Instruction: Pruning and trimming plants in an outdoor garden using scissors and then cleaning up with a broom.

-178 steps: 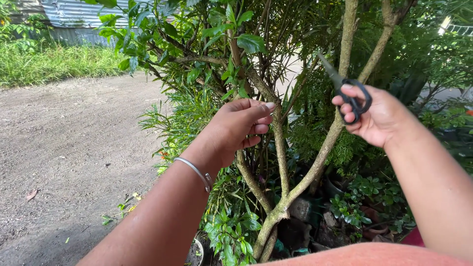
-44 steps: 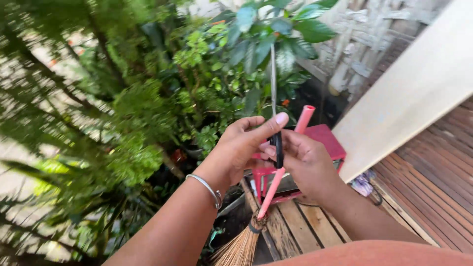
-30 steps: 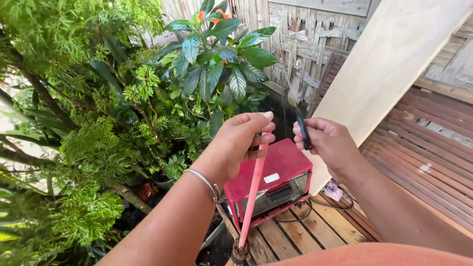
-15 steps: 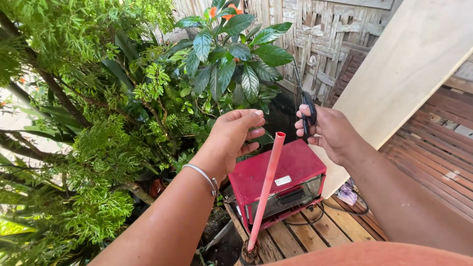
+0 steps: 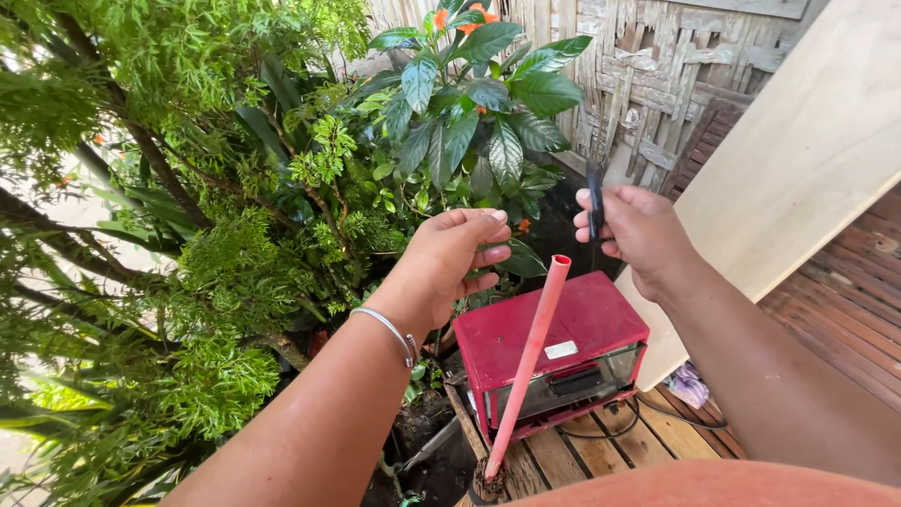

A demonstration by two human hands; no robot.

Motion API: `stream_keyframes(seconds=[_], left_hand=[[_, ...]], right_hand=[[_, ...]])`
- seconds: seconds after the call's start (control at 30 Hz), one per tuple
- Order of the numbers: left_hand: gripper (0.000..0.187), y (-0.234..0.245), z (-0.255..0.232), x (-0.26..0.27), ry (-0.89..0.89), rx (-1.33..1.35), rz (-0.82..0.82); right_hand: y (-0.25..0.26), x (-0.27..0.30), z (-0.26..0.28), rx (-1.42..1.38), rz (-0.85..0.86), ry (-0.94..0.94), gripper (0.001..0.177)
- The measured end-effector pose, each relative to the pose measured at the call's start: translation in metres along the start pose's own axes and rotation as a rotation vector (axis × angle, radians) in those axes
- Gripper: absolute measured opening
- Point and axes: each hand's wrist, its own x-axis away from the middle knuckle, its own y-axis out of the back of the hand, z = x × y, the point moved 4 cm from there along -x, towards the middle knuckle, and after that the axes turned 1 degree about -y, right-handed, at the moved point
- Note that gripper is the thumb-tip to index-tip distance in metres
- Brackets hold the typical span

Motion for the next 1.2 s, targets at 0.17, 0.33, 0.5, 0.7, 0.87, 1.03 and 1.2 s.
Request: stream_keyframes(seconds=[0.17,0.33,0.5,0.7,0.87,1.03,1.2], left_hand=[[0.033,0.006,-0.008,-0.009,0.007,0.031,-0.028],[0.039,0.011,-0.014,-0.013,0.013,0.089,-0.087],[0.049,0.024,0.003,-0.009,0.055,0.255,-0.177],[0.02,0.053,0.016,0.004,0.019,0.296,-0.356],[0.014,0.067,0.016,-0.001,0.019,0.304,-0.37],[0.011,0.072,0.025,-0.029,0.032,0.333,-0.347],[0.01,0.092,0.018,-0.05,0.045,0.377,-0.339]], right_hand=[[-0.018,0.006,0.007,0.126,0.049,0.14,0.023],[-0.043,0.026,0.018,0.233,0.168,0.228,0.022],[-0.066,0.055,0.018,0.325,0.362,0.232,0.023],[-0.08,0.069,0.006,0.178,0.521,0.065,0.026],[-0.078,0.069,0.009,0.184,0.482,0.019,0.027],[-0.076,0.048,0.017,0.156,0.423,-0.031,0.029],[-0.11,0.006,0.047,0.008,0.436,0.011,0.031]])
